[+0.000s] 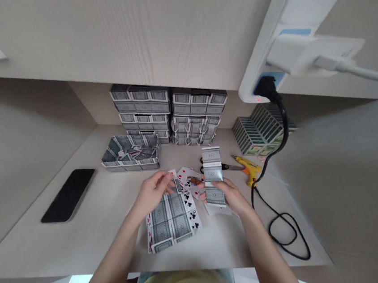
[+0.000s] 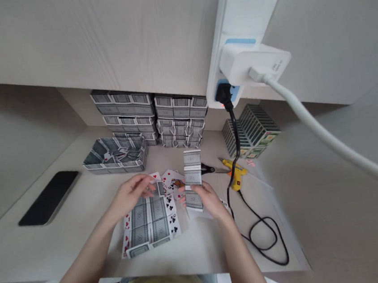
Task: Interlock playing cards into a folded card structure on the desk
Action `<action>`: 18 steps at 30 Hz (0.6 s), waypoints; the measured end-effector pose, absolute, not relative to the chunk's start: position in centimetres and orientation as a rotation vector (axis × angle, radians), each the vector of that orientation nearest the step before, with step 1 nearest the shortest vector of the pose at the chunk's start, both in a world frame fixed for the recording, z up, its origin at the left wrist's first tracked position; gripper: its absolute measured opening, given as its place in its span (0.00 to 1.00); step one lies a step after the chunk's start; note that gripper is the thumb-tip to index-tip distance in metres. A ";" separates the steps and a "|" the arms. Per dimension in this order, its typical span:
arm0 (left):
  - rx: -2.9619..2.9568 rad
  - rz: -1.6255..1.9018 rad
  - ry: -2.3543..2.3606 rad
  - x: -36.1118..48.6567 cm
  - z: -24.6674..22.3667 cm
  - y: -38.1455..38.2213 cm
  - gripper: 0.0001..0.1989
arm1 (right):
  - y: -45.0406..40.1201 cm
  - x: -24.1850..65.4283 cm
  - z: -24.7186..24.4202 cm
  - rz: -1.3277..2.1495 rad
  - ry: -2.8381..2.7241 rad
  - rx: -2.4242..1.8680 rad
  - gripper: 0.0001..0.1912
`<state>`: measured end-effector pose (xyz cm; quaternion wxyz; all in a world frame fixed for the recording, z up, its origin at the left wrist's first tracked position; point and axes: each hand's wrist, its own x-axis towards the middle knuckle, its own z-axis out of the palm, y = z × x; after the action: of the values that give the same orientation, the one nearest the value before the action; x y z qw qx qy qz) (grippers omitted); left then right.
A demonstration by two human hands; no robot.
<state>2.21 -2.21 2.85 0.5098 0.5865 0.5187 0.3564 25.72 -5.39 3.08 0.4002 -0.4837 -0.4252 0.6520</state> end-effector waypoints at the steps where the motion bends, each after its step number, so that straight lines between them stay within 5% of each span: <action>1: 1.527 0.793 1.298 2.1 2.7 -2.7 0.18 | -5.5 25.8 2.9 1.671 -1.011 -1.207 0.18; 5: 1.913 0.546 1.408 2.6 1.7 -4.4 0.17 | -5.7 25.9 2.1 1.674 -0.882 -1.203 0.18; 12: 2.098 0.314 1.303 5.0 0.5 -5.5 0.41 | -6.3 25.8 1.8 1.689 -0.867 -1.249 0.16; 18: 2.267 0.152 1.244 5.9 -0.8 -6.0 0.42 | -6.4 26.1 0.8 1.575 -0.797 -1.401 0.19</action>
<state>5.94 -5.95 -0.76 0.2721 0.8422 0.4620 0.0563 26.09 -6.44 0.78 0.4294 -0.5615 -0.3192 0.6313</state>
